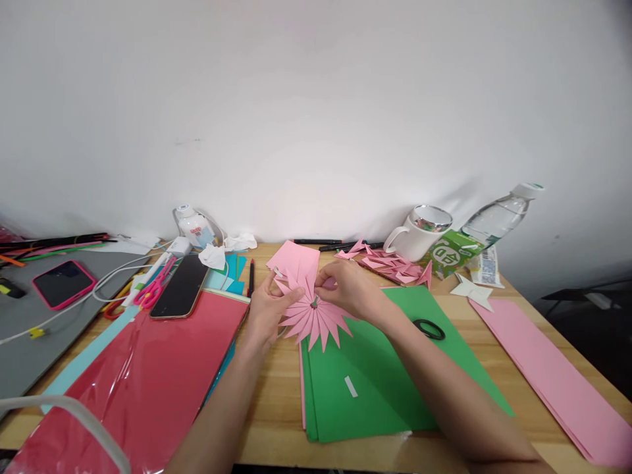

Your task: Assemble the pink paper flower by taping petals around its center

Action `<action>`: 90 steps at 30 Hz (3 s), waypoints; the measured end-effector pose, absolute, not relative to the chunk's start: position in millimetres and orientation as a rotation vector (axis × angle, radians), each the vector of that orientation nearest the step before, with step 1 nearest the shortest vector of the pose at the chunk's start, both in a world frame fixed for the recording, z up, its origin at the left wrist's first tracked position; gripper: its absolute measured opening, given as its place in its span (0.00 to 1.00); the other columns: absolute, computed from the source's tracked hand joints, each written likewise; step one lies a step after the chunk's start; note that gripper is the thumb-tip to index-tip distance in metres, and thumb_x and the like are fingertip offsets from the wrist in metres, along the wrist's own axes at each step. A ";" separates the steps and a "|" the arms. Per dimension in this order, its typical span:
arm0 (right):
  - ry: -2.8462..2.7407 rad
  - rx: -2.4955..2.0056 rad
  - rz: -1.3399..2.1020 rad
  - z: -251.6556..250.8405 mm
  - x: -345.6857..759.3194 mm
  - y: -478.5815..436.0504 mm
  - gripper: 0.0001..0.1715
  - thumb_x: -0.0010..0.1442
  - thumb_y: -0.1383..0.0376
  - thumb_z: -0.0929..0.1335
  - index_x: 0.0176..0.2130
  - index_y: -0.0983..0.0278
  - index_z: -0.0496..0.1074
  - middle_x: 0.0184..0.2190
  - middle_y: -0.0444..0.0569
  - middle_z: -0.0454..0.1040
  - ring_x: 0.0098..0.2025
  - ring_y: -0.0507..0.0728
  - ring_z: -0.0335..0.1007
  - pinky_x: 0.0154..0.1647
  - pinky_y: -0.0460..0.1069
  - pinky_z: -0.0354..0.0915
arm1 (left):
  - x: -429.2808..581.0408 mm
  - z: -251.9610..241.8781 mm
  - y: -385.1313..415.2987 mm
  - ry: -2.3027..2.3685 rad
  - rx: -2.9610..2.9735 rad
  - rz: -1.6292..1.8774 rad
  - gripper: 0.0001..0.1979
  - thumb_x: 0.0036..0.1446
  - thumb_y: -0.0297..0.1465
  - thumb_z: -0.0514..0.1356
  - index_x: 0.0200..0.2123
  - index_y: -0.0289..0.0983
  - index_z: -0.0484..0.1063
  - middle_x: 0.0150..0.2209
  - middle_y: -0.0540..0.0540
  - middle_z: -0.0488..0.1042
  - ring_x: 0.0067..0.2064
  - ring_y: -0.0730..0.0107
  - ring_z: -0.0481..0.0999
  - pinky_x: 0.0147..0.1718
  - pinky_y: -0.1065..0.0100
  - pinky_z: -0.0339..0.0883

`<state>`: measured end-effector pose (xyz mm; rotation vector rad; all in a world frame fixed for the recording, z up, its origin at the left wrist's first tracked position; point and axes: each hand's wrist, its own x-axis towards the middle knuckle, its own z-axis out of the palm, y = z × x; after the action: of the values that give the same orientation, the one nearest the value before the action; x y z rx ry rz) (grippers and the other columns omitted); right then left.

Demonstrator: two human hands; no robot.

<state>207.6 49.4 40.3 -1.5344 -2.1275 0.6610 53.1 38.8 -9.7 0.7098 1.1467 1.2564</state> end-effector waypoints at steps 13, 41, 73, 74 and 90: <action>-2.215 -1.521 0.591 33.3 208.7 53.1 0.09 0.48 0.74 0.64 0.21 0.68 0.71 0.21 0.48 0.73 0.25 0.51 0.65 0.27 0.44 0.55 | 50.9 -14.5 38.9 1.166 0.821 1.240 0.46 0.31 0.31 0.72 0.57 0.35 0.60 0.26 0.49 0.76 0.22 0.73 0.72 0.19 0.74 0.65; -2.417 -1.432 0.298 29.9 207.0 52.4 0.10 0.50 0.76 0.62 0.22 0.67 0.66 0.23 0.49 0.69 0.28 0.53 0.60 0.33 0.46 0.53 | 51.4 -7.4 37.9 1.192 0.772 1.265 0.47 0.30 0.29 0.72 0.57 0.33 0.60 0.14 0.61 0.62 0.16 0.81 0.63 0.17 0.78 0.60; -2.161 -1.539 0.597 36.4 205.2 52.2 0.08 0.48 0.75 0.65 0.21 0.67 0.72 0.23 0.48 0.76 0.26 0.52 0.68 0.29 0.44 0.58 | 50.5 -9.4 38.6 1.151 0.840 1.270 0.42 0.30 0.29 0.72 0.53 0.34 0.64 0.16 0.59 0.66 0.16 0.82 0.63 0.16 0.78 0.58; -2.169 -1.539 0.576 35.9 205.1 52.4 0.08 0.47 0.75 0.65 0.22 0.68 0.72 0.23 0.48 0.75 0.27 0.52 0.68 0.29 0.45 0.58 | 50.4 -9.5 38.5 1.152 0.840 1.266 0.42 0.30 0.29 0.72 0.53 0.34 0.64 0.15 0.60 0.64 0.16 0.82 0.63 0.16 0.78 0.58; -2.251 -1.419 0.391 27.6 205.0 52.5 0.10 0.49 0.77 0.64 0.21 0.69 0.71 0.20 0.48 0.71 0.27 0.52 0.63 0.31 0.46 0.55 | 51.2 -10.9 38.4 1.125 0.837 1.272 0.42 0.31 0.29 0.71 0.53 0.34 0.64 0.22 0.53 0.73 0.19 0.77 0.69 0.19 0.76 0.63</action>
<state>205.0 52.5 27.6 -1.4189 -2.2511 0.3915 51.2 38.4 -10.9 0.8367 1.1252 1.2717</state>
